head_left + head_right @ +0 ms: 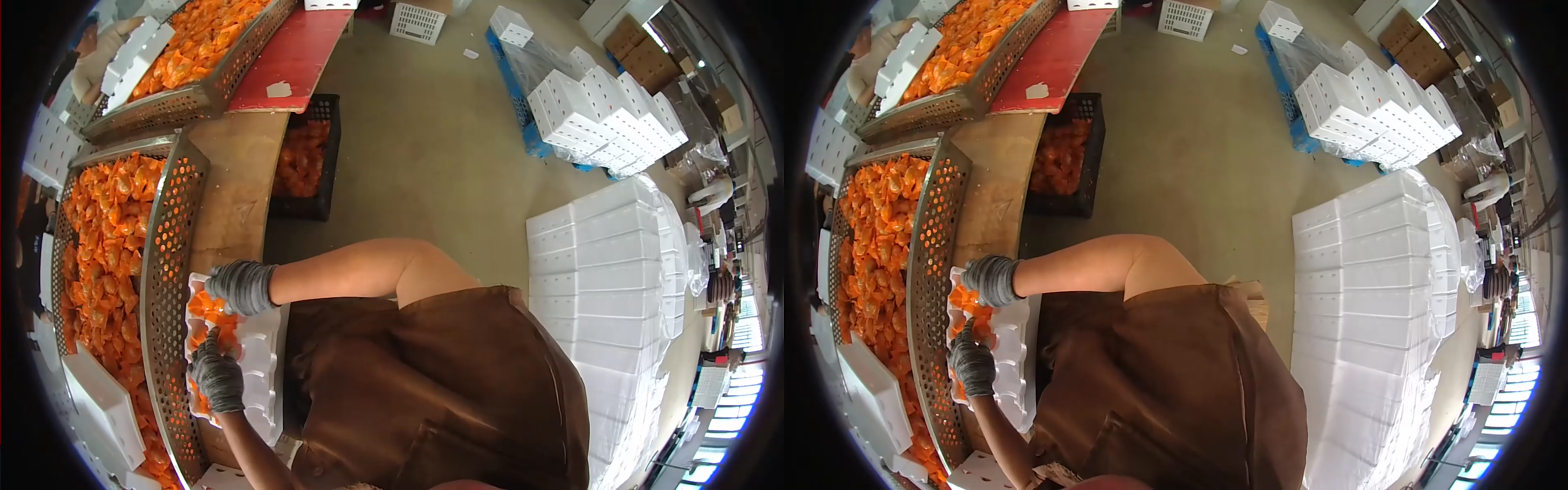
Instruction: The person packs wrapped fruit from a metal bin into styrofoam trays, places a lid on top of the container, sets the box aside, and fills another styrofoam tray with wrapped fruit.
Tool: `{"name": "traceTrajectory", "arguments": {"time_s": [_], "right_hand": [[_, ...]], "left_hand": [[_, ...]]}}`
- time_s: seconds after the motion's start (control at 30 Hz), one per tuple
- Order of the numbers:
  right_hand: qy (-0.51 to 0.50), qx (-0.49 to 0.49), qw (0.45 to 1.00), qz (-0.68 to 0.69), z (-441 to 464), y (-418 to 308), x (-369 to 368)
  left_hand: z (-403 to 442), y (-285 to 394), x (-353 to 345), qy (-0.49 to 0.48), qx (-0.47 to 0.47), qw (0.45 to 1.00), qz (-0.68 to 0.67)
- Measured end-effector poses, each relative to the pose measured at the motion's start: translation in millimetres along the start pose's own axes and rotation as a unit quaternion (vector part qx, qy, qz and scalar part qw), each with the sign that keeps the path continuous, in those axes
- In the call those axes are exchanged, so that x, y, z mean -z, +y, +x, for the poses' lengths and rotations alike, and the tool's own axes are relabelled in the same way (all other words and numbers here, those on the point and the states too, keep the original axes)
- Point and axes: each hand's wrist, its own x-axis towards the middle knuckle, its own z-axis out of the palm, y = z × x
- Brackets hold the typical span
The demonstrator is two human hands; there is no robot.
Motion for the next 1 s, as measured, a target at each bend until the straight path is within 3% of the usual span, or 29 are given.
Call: {"name": "traceTrajectory", "arguments": {"time_s": [0.1, 0.13, 0.2, 0.27, 0.37, 0.4, 0.43, 0.5, 0.53, 0.57, 0.6, 0.67, 0.7, 0.73, 0.77, 0.83, 0.9, 0.97, 1.0], "right_hand": [[-0.038, -0.071, 0.996, 0.028, 16.3, -6.3, -21.2], [-0.061, -0.01, 0.995, -0.081, 19.5, -11.6, -21.0], [-0.078, 0.032, 0.977, -0.194, 31.2, -15.1, -29.9], [-0.074, 0.013, 0.978, -0.196, 51.7, -14.0, -48.8], [-0.033, 0.192, 0.966, -0.168, 77.9, 9.9, -72.5], [-0.053, 0.097, 0.979, -0.171, 41.9, -16.9, -25.3], [-0.017, 0.129, 0.978, -0.162, 15.7, -39.3, 13.5], [-0.134, 0.035, 0.965, -0.225, 18.5, -45.6, 11.4], [-0.192, 0.033, 0.953, -0.23, 26.2, -41.7, 6.6], [-0.174, 0.048, 0.97, -0.16, 36.2, -17.2, -19.2], [-0.191, 0.051, 0.954, -0.225, 32.6, -27.6, -6.8], [-0.197, -0.016, 0.952, -0.235, 38.3, -21.6, -19.4], [-0.179, -0.033, 0.951, -0.249, 36.9, -16.7, -27.3], [-0.184, -0.022, 0.941, -0.283, 35.4, -17.8, -27.2], [-0.183, -0.008, 0.929, -0.321, 35.2, -22.6, -17.8], [-0.199, -0.007, 0.921, -0.336, 37.3, -19.7, -17.2], [-0.207, -0.014, 0.914, -0.349, 41.9, -24.7, -23.5], [-0.209, -0.033, 0.911, -0.355, 43.5, -31.2, -30.5], [-0.244, -0.021, 0.904, -0.351, 47.4, -33.3, -28.2]], "left_hand": [[4.9, -13.0, -15.6, 0.041, -0.066, 0.997, 0.024], [2.2, 4.5, 0.5, 0.008, -0.045, 0.996, 0.078], [2.9, -1.4, -5.5, 0.027, -0.092, 0.994, 0.051], [8.9, -3.9, -4.0, 0.007, -0.108, 0.994, 0.013], [9.4, -7.4, 4.4, 0.077, -0.239, 0.967, -0.047], [10.7, 0.2, 12.7, 0.082, -0.26, 0.961, -0.05], [9.4, 5.6, 14.3, 0.083, -0.225, 0.968, -0.069], [7.5, -1.7, 3.0, 0.067, -0.198, 0.978, -0.017], [10.1, -0.7, 3.8, 0.028, -0.162, 0.986, -0.006], [12.5, -2.8, -1.0, 0.027, -0.145, 0.988, 0.048], [13.6, -4.0, -5.2, 0.043, -0.146, 0.983, 0.106], [27.3, 1.3, 5.6, -0.104, -0.075, 0.99, 0.052], [30.0, -6.2, -17.1, -0.061, -0.091, 0.986, 0.127], [31.9, -5.5, -12.9, -0.059, -0.08, 0.994, 0.046], [32.3, 3.5, -1.1, -0.076, -0.048, 0.994, 0.056], [31.1, -2.3, -11.8, -0.079, -0.069, 0.993, 0.048], [33.4, -3.1, 1.6, -0.154, -0.029, 0.987, -0.028], [27.9, -5.2, -4.5, -0.099, -0.042, 0.994, -0.033], [28.2, -7.4, -0.5, -0.12, -0.039, 0.991, -0.048]]}}
